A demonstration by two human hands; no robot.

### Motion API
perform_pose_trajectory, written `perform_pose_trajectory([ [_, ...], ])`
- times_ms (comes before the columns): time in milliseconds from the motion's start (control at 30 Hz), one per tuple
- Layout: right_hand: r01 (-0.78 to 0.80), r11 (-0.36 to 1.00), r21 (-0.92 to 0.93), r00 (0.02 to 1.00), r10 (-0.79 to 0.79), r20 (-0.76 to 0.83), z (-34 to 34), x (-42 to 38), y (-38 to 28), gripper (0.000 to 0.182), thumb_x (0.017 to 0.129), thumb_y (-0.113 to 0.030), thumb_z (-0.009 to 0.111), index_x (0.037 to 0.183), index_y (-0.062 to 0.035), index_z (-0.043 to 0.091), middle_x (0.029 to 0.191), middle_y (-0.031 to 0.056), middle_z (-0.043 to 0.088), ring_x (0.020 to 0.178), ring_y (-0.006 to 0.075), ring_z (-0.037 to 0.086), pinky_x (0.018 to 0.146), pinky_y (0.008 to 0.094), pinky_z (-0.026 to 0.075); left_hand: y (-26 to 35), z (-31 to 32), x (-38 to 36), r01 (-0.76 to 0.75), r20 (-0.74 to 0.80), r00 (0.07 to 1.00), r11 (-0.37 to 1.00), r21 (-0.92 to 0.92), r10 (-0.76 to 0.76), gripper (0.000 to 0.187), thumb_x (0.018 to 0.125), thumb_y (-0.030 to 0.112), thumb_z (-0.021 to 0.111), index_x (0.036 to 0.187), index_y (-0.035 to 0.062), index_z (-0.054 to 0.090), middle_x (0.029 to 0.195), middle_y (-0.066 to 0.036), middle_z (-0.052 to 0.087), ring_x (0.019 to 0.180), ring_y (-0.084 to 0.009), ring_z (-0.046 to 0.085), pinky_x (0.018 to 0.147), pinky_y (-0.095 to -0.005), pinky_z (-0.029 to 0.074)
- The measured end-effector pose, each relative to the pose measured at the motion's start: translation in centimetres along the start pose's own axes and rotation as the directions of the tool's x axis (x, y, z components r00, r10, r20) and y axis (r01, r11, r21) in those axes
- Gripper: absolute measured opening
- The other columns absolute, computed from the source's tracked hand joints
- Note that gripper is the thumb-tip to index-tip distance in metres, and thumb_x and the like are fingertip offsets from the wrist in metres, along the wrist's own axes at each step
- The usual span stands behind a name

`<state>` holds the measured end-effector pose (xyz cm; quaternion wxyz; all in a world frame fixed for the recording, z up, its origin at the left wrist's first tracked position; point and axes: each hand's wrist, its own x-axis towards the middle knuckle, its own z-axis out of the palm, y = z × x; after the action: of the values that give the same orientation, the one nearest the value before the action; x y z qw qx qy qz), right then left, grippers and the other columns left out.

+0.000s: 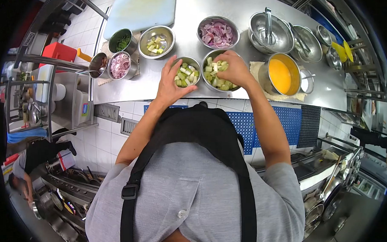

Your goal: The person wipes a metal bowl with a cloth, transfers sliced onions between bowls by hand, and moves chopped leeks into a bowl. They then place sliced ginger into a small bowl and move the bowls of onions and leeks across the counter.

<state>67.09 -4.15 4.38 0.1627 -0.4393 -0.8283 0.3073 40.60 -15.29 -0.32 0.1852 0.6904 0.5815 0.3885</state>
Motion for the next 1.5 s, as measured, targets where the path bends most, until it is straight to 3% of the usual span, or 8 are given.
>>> perform_pose_trajectory([
  [367, -0.076, 0.983, 0.168, 0.997, 0.077, -0.001, 0.6, 0.0, 0.6, 0.044, 0.068, -0.022, 0.082, 0.11, -0.0098, 0.073, 0.113, 0.0132, 0.066, 0.11, 0.0297, 0.064, 0.099, 0.0374, 0.049, 0.0, 0.1, 0.1, -0.008, -0.041, 0.999, 0.999, -0.042, 0.006, 0.121, 0.06, 0.042, 0.097, 0.154, 0.0, 0.033, 0.154, -0.025, 0.035, 0.14, -0.0432, 0.039, 0.115, -0.0477, 0.039],
  [600, -0.163, 0.888, 0.43, 0.986, 0.163, 0.039, -1.9, 1.2, -2.7, 0.043, 0.075, -0.018, 0.084, 0.113, -0.0037, 0.071, 0.108, 0.0076, 0.069, 0.1, 0.0156, 0.065, 0.087, 0.0295, 0.053, -0.2, 0.2, -0.3, 0.007, -0.067, 0.998, 0.998, -0.067, -0.012, 0.136, 0.059, 0.043, 0.097, 0.158, -0.0022, 0.015, 0.152, -0.031, 0.033, 0.14, -0.0463, 0.038, 0.115, -0.0484, 0.039],
  [800, -0.093, 0.784, 0.613, 0.989, 0.0, 0.149, -0.1, 4.8, -7.4, 0.044, 0.074, -0.02, 0.084, 0.114, -0.0063, 0.071, 0.102, 0.0096, 0.071, 0.098, 0.0183, 0.066, 0.088, 0.0315, 0.053, -0.2, 0.6, -0.4, 0.004, -0.105, 0.994, 0.99, -0.142, -0.019, 0.143, 0.058, 0.042, 0.098, 0.16, -0.0025, 0.008, 0.152, -0.031, 0.034, 0.139, -0.0459, 0.039, 0.115, -0.0475, 0.038],
  [933, 0.142, 0.931, 0.337, 0.979, -0.182, 0.09, 4.2, 5.7, -7.6, 0.046, 0.073, -0.018, 0.083, 0.116, -0.005, 0.071, 0.111, 0.0131, 0.069, 0.104, 0.0252, 0.066, 0.092, 0.0358, 0.052, -0.4, 0.8, -0.4, 0.028, -0.114, 0.992, 0.984, -0.174, -0.048, 0.146, 0.056, 0.04, 0.099, 0.16, -0.0027, 0.007, 0.152, -0.03, 0.034, 0.139, -0.0451, 0.04, 0.114, -0.0475, 0.039],
  [1033, 0.185, 0.972, 0.145, 0.961, -0.21, 0.181, 5.2, 5.8, -8.2, 0.05, 0.071, -0.018, 0.083, 0.119, -0.0066, 0.071, 0.12, 0.0166, 0.065, 0.11, 0.0314, 0.064, 0.096, 0.0397, 0.051, -0.4, 0.8, -0.5, -0.002, -0.121, 0.992, 0.99, -0.144, -0.016, 0.145, 0.056, 0.04, 0.099, 0.16, -0.0026, 0.008, 0.151, -0.03, 0.036, 0.138, -0.0445, 0.041, 0.114, -0.0475, 0.04],
  [1267, 0.22, 0.945, 0.241, 0.926, -0.28, 0.253, 5.5, 6.6, -7.3, 0.04, 0.079, -0.011, 0.073, 0.118, -0.004, 0.071, 0.112, 0.0189, 0.071, 0.105, 0.0323, 0.069, 0.092, 0.0396, 0.054, -0.5, 0.9, -0.6, 0.035, -0.103, 0.993, 0.987, -0.16, -0.052, 0.136, 0.058, 0.039, 0.098, 0.157, -0.0043, 0.016, 0.148, -0.028, 0.038, 0.138, -0.0441, 0.041, 0.114, -0.0481, 0.04],
  [1367, 0.144, 0.909, 0.392, 0.976, -0.196, 0.096, 4.2, 5.8, -7.5, 0.031, 0.081, -0.002, 0.067, 0.111, 0.0009, 0.072, 0.104, 0.0174, 0.075, 0.095, 0.0259, 0.073, 0.085, 0.036, 0.056, -0.7, 1.0, -0.5, 0.015, -0.108, 0.994, 0.992, -0.128, -0.029, 0.124, 0.058, 0.04, 0.098, 0.153, -0.0032, 0.031, 0.15, -0.027, 0.037, 0.139, -0.044, 0.041, 0.115, -0.0484, 0.039],
  [1500, -0.064, 0.96, 0.273, 0.99, 0.027, 0.137, -0.9, 3.8, -7.9, 0.024, 0.081, 0.0, 0.066, 0.103, 0.0013, 0.074, 0.093, 0.0146, 0.075, 0.085, 0.0202, 0.072, 0.078, 0.033, 0.056, -0.4, 0.6, -0.6, 0.003, -0.095, 0.995, 0.997, -0.079, -0.01, 0.105, 0.059, 0.039, 0.098, 0.144, 0.0006, 0.048, 0.151, -0.026, 0.037, 0.139, -0.0429, 0.041, 0.114, -0.0477, 0.041],
])
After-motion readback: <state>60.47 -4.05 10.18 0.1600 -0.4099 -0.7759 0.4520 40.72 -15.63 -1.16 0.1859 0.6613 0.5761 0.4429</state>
